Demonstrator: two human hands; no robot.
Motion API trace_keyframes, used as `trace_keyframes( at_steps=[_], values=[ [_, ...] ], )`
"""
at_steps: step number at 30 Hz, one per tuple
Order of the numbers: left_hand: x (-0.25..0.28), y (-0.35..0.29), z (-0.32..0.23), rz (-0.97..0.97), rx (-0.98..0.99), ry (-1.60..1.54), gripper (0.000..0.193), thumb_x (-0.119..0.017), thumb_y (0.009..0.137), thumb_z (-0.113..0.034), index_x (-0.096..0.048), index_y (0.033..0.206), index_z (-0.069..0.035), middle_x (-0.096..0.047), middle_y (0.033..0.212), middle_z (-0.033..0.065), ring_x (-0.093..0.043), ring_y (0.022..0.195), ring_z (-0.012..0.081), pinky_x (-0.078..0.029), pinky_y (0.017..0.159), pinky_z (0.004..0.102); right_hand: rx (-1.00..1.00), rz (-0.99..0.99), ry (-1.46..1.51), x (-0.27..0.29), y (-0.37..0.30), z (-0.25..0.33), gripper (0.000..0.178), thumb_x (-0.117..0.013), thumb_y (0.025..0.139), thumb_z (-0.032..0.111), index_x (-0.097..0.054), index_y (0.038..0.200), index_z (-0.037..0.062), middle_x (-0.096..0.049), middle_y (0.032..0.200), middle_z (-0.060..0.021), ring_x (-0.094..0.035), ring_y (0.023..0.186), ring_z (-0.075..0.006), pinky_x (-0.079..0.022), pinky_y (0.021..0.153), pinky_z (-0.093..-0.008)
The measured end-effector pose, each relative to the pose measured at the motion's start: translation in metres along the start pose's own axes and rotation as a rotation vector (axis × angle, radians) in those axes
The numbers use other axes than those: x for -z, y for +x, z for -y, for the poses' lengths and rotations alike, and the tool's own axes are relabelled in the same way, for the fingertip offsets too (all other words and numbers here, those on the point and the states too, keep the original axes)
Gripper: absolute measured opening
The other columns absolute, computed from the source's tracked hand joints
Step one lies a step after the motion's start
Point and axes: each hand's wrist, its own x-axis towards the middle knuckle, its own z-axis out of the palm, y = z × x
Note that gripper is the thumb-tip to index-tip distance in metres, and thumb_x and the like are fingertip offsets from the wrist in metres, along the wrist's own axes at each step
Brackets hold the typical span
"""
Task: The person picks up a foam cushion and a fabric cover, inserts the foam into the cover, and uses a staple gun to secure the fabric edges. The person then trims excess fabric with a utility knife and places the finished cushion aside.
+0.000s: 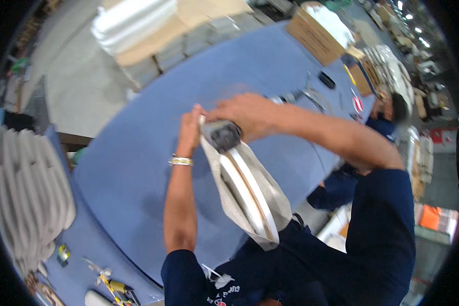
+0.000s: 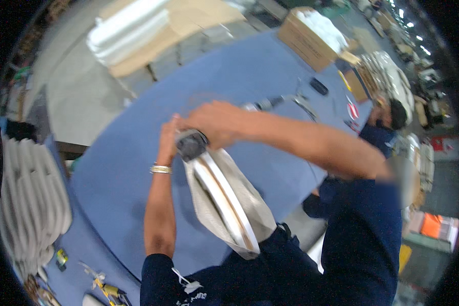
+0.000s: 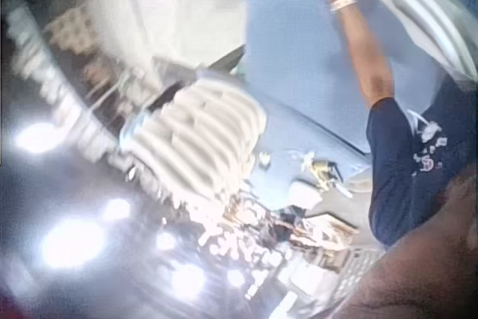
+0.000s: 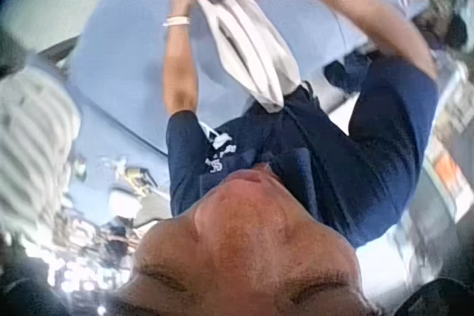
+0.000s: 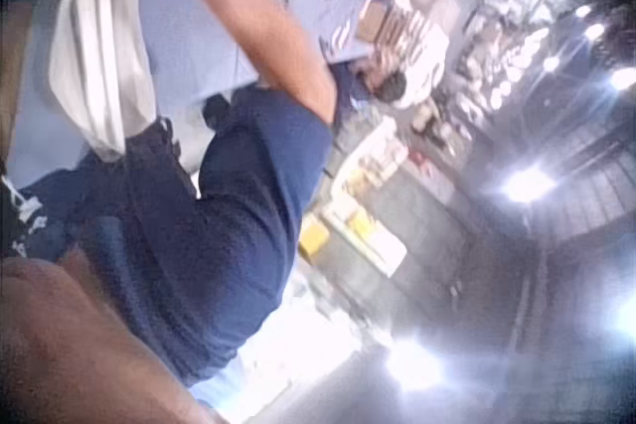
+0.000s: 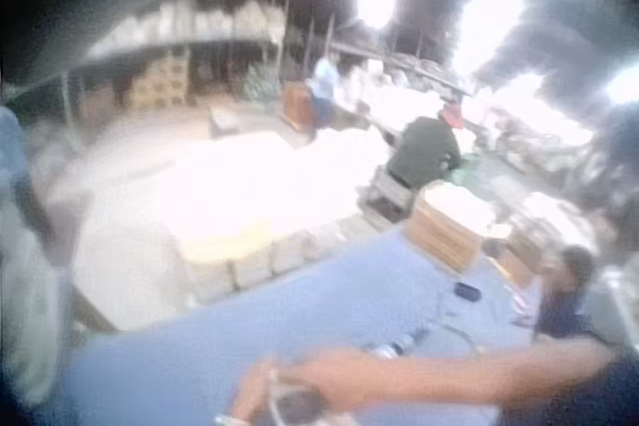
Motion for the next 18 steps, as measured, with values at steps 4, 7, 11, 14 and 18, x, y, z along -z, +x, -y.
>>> trace_keyframes(
  at_steps=[4, 7, 11, 14, 18],
  values=[
    [0.013, -0.016, -0.077, 0.077, 0.129, 0.028, 0.067, -0.034, 0.109, -0.048, -0.076, 0.093, 0.002, -0.071, 0.082, 0.0099, -0.064, 0.081, 0.0208, -0.05, 0.083, 0.0363, -0.062, -0.367, 0.217, -0.003, -0.086, 0.023, 0.066, -0.082, 0.075, 0.023, -0.058, 0.136, 0.0119, -0.068, 0.125, -0.0172, -0.066, 0.11, -0.04, -0.053, 0.094, -0.048],
    [0.035, -0.024, -0.075, 0.07, 0.233, 0.137, 0.062, -0.038, 0.108, -0.05, -0.075, 0.108, 0.0, -0.073, 0.09, 0.0107, -0.066, 0.088, 0.0215, -0.05, 0.089, 0.0358, -0.256, -0.481, 0.466, -0.025, -0.15, 0.03, 0.069, -0.082, 0.077, 0.017, -0.055, 0.14, 0.012, -0.067, 0.127, -0.02, -0.065, 0.115, -0.0354, -0.052, 0.096, -0.0431],
    [0.005, -0.013, -0.093, 0.036, 0.274, 0.411, 0.069, -0.049, 0.101, -0.057, -0.066, 0.128, 0.005, -0.07, 0.12, 0.0213, -0.065, 0.106, 0.0295, -0.048, 0.098, 0.0409, -0.724, -0.453, 0.631, -0.111, -0.21, -0.008, 0.073, -0.082, 0.079, 0.017, -0.05, 0.144, 0.0109, -0.06, 0.132, -0.0211, -0.061, 0.12, -0.0398, -0.05, 0.101, -0.0451],
    [-0.011, -0.028, -0.086, -0.181, 0.345, 0.507, 0.071, -0.06, 0.096, -0.053, -0.06, 0.135, 0.006, -0.068, 0.124, 0.0232, -0.064, 0.113, 0.0317, -0.047, 0.1, 0.0416, -0.819, -0.527, 0.506, -0.201, -0.212, -0.047, 0.076, -0.081, 0.08, 0.018, -0.046, 0.147, 0.0115, -0.05, 0.142, -0.0225, -0.059, 0.121, -0.0445, -0.05, 0.102, -0.0471],
    [0.018, -0.054, -0.083, -0.184, 0.441, 0.224, 0.08, -0.067, 0.091, -0.041, -0.041, 0.147, 0.01, -0.057, 0.138, 0.0273, -0.062, 0.12, 0.0343, -0.049, 0.104, 0.0413, -0.721, -0.729, 0.546, -0.283, -0.22, -0.067, 0.076, -0.079, 0.08, 0.014, -0.045, 0.148, 0.0103, -0.042, 0.149, -0.0236, -0.055, 0.125, -0.0452, -0.048, 0.106, -0.0475]
  ],
)
